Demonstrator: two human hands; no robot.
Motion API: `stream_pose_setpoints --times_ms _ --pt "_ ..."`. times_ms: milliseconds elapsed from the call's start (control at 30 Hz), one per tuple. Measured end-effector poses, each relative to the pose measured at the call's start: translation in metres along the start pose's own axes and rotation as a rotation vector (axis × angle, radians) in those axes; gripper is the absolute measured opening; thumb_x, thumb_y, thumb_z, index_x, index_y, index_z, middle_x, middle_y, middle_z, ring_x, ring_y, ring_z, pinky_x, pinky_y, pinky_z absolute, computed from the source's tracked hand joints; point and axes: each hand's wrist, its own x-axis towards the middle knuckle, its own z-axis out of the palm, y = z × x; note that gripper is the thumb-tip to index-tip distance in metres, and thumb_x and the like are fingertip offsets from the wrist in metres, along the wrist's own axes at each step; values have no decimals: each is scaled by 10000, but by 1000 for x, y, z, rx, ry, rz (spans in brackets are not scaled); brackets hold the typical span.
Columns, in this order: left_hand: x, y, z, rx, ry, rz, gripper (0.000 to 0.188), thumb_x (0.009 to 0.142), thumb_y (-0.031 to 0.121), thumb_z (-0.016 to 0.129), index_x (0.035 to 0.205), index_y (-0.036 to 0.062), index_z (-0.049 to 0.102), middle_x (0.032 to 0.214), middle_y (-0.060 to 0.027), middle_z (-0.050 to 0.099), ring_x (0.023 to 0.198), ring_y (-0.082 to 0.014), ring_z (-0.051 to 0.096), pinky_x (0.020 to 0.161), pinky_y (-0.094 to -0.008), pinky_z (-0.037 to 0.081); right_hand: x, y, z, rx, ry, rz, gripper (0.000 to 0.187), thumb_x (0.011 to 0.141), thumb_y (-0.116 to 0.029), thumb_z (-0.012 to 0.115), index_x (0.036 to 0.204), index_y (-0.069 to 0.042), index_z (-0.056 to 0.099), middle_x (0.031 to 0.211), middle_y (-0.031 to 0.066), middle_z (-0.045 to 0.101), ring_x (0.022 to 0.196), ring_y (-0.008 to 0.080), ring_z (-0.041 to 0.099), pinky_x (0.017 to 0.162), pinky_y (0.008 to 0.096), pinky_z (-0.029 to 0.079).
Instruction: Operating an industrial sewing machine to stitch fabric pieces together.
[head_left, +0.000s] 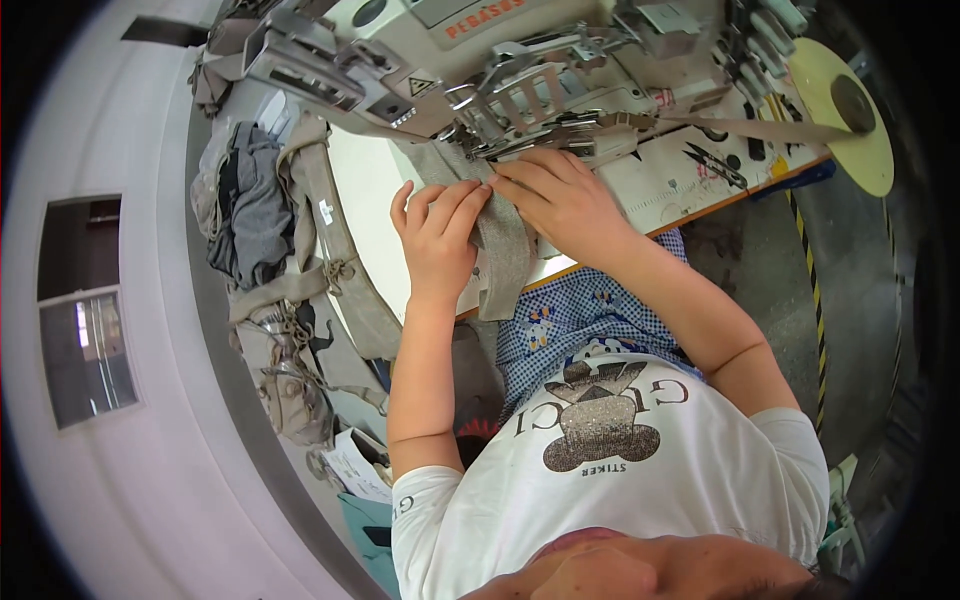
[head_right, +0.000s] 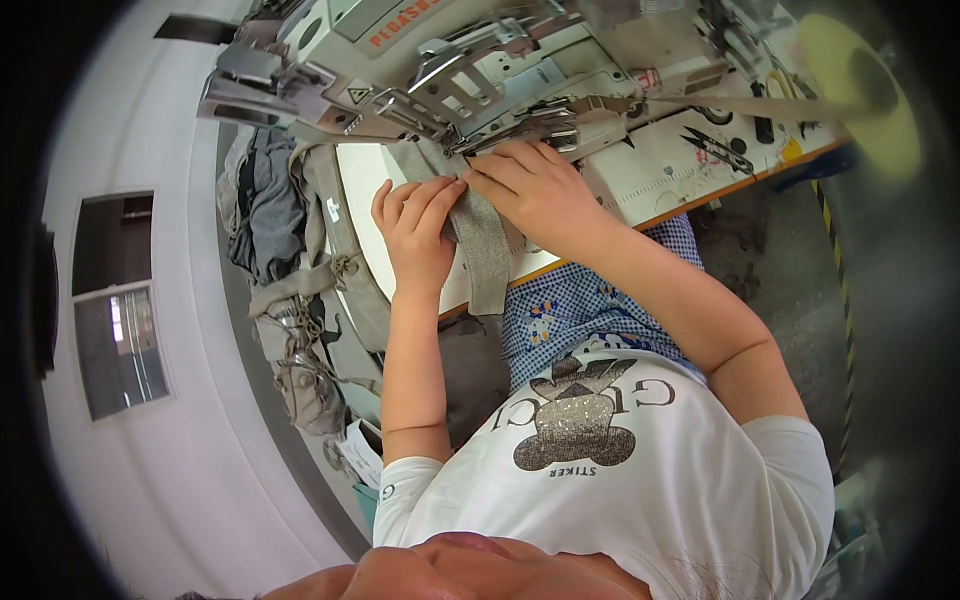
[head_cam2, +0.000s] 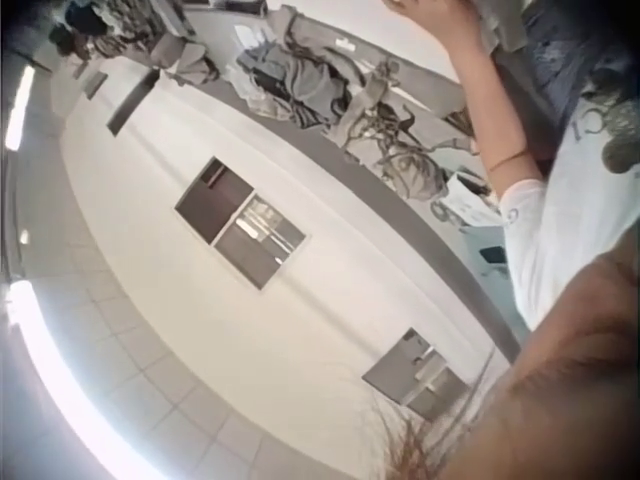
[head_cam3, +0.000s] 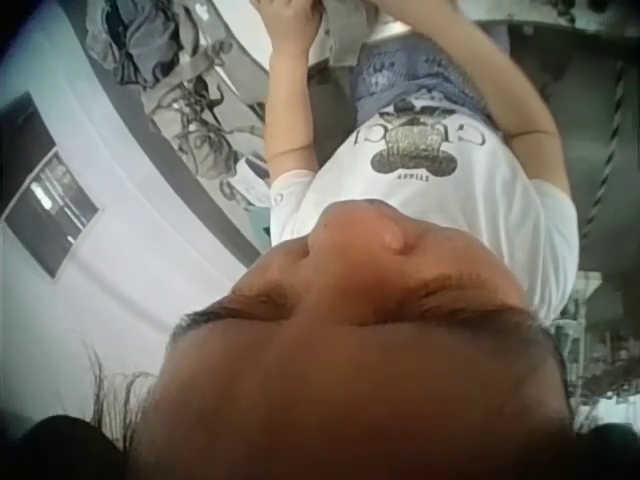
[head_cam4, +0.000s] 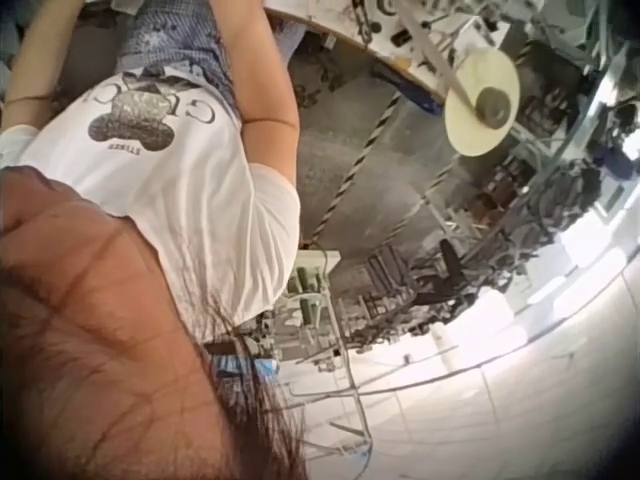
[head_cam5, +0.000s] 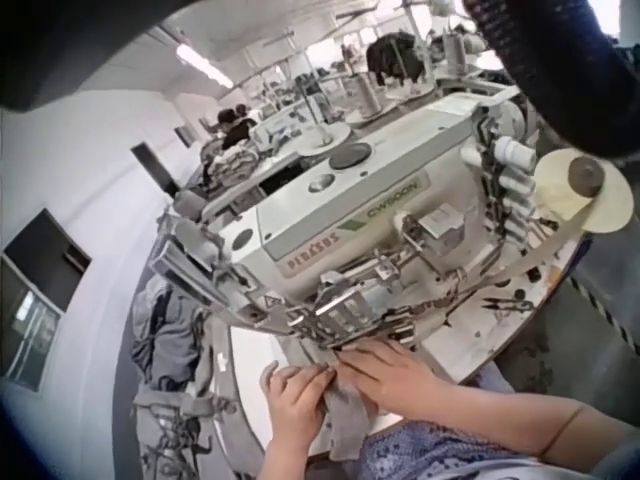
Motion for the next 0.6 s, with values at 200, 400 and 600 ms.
stream_pose_setpoints --times_ms 200,400,600 --pt "-2 5 -1 -36 -16 -56 472 753 -41 695 1157 186 786 1178 87 722 1091 -188 635 1200 -518 351 3 -4 -8 2 -37 42 496 783 -65 740 1279 -81 734 1324 31 678 1227 273 620 1016 428 524" --pt "1 7 -5 -14 -38 -67 477 745 -45 697 1149 194 786 1168 91 719 1099 -189 631 1219 -529 326 2 -4 -6 17 -47 65 486 804 -50 717 1289 -82 732 1330 28 677 1223 285 616 1021 437 521" --pt "4 7 -9 11 -63 -69 482 742 -31 708 1157 201 785 1173 96 718 1111 -198 627 1233 -560 290 4 -5 -7 11 -75 77 490 822 -50 705 1311 -85 726 1351 28 668 1233 288 605 1025 444 520"
